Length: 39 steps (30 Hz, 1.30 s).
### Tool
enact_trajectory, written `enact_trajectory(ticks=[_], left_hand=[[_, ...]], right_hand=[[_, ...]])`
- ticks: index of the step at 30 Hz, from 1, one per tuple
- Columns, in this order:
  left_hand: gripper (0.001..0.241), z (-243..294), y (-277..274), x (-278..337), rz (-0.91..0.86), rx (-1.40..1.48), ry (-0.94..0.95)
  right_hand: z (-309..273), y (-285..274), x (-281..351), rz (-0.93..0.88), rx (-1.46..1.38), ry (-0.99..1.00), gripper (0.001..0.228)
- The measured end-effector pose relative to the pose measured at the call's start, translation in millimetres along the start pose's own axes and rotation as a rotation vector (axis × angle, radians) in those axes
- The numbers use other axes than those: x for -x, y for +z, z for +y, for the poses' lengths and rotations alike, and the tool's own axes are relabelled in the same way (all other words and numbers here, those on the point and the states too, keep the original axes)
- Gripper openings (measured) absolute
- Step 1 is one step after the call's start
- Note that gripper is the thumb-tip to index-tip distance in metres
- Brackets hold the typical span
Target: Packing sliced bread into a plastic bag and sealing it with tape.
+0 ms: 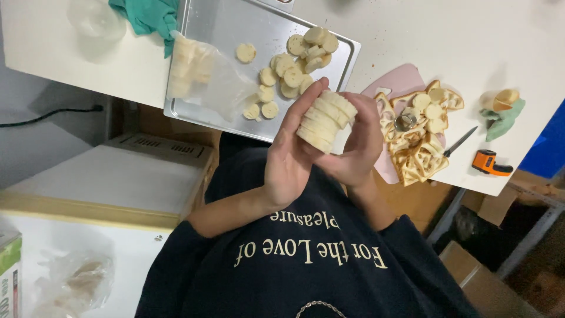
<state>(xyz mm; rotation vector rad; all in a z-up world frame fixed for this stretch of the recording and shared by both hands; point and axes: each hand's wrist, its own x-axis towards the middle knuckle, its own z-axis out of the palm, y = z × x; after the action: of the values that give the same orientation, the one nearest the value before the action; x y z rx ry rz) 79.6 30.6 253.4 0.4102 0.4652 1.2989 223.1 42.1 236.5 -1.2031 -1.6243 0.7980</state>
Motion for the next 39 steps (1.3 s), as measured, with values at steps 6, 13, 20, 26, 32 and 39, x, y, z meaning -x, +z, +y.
enact_trajectory(ticks=[6,13,20,26,32,39], left_hand=[[0.068,5,-31,-3,-0.018,-0.231,-0.067],[0.026,4,-159,28,0.469,-1.565,0.437],[0.035,-22,-225,38,0.586,-1.862,0.404],[0.012,-22,-231,40,0.535,-1.832,0.445],[0.008,-26,-227,43,0.468,-1.854,0.484],[0.008,-18,-229,57,0.497,-1.648,0.420]], right_hand=[[62,9,1,0.028,-0.696,0.385,0.080],[185,46,29,-0.115,-1.055,0.819,0.074],[205,119,46,-0.655,-0.843,0.804,0.057],[204,162,39,-0.550,-0.792,0.682,0.050],[237,204,40,-0.598,-0.716,0.746,0.038],[227,219,14,-0.714,-0.511,0.638,0.066]])
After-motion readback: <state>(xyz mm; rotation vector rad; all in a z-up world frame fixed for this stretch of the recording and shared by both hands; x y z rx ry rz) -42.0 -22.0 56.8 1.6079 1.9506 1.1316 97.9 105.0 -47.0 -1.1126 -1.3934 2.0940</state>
